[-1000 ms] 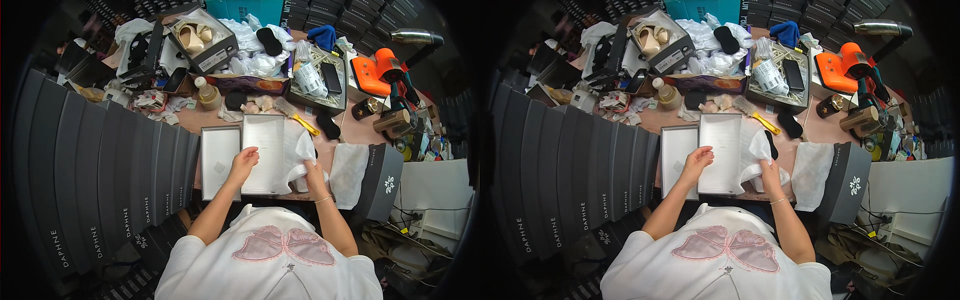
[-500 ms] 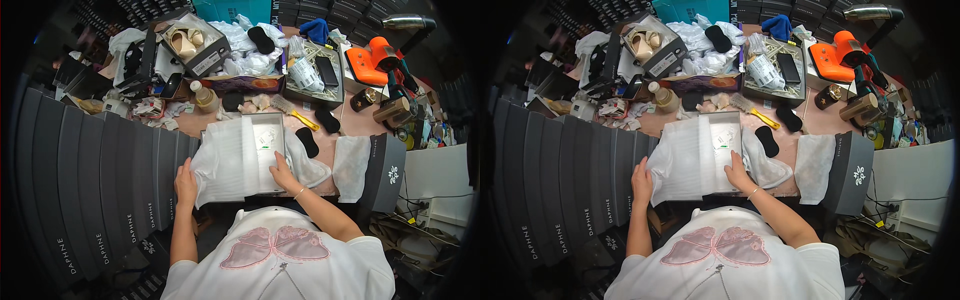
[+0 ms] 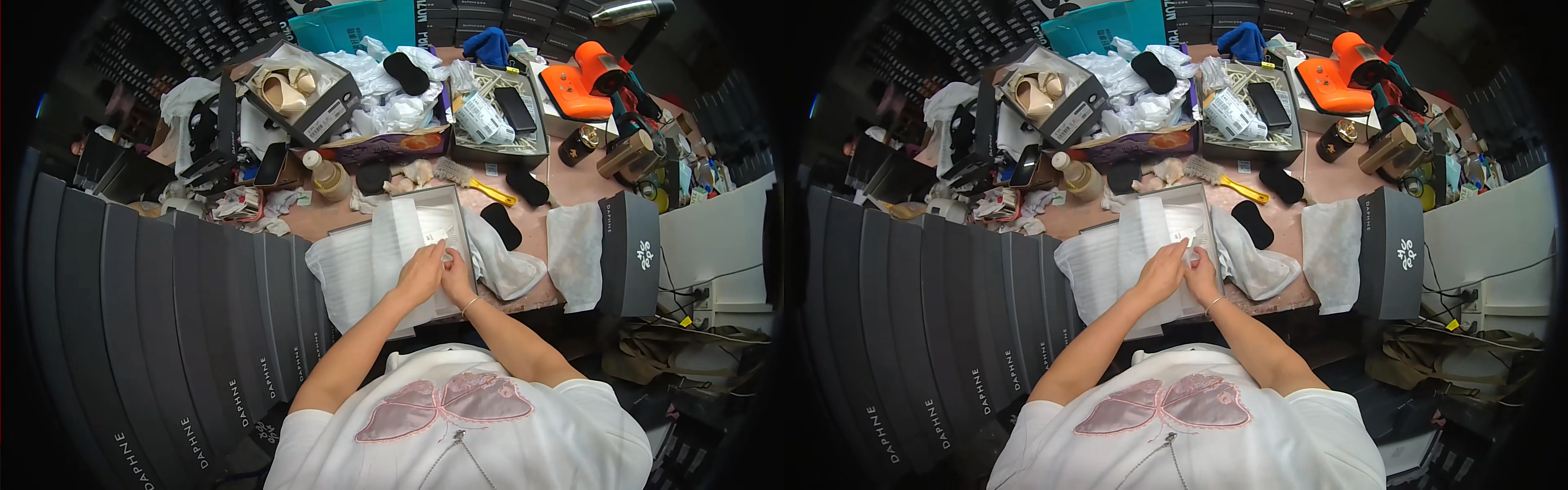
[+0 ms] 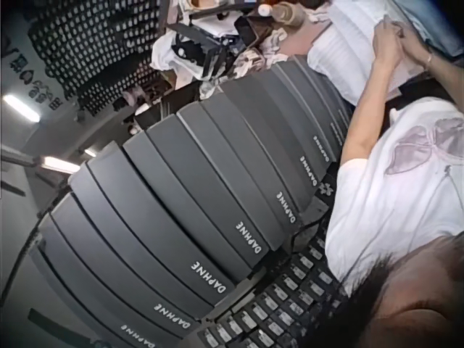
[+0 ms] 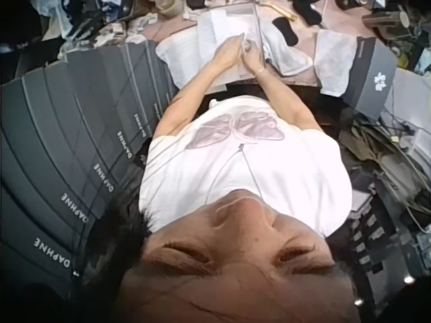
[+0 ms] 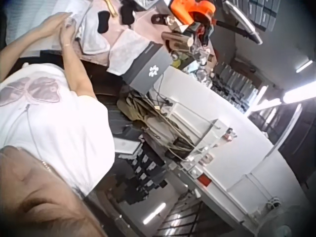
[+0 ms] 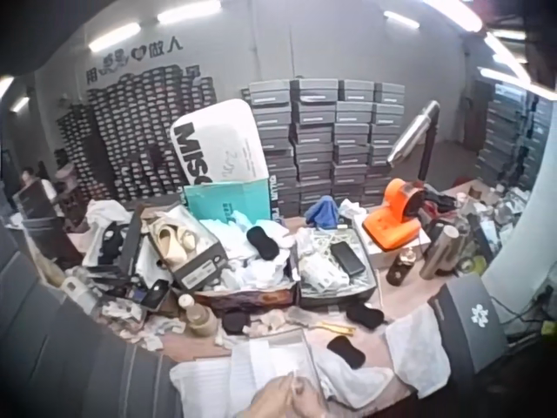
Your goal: Packing high-heeled shoes into retail boxes, including wrapping them in tissue and applying labels.
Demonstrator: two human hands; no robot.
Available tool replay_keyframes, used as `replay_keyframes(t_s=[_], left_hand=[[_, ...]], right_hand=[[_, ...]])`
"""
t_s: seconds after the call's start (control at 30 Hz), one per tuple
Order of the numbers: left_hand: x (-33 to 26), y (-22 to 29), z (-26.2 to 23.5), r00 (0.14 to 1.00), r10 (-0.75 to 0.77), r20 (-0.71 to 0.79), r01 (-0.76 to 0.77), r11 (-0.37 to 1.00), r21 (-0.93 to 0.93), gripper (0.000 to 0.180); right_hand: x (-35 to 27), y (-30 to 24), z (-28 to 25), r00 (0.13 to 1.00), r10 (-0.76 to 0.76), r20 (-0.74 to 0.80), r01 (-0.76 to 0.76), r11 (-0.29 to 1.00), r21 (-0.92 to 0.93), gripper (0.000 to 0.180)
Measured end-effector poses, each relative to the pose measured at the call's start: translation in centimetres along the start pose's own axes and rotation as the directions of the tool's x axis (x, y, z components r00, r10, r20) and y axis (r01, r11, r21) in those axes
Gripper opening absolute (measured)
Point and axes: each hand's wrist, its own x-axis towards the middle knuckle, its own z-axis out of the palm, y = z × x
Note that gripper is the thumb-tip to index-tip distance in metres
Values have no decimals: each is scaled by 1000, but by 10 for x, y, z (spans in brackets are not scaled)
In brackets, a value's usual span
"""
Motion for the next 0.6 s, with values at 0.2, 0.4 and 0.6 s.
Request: replay_keyframes(t_s=[0.2, 0.4, 0.6], left_hand=[[62, -47, 52, 970, -243, 23, 233, 949, 215, 51], [59, -61, 71, 972, -232, -30, 230, 925, 303, 36], [64, -38, 62, 987, -152, -54, 161, 919, 360, 29]], right_hand=[[-24, -27, -3, 996, -43, 73, 54, 986, -155, 66], [-20, -4, -4, 994, 72, 77, -71, 997, -18, 67], [-21, -7, -11, 980, 155, 124, -159, 987, 19, 60]])
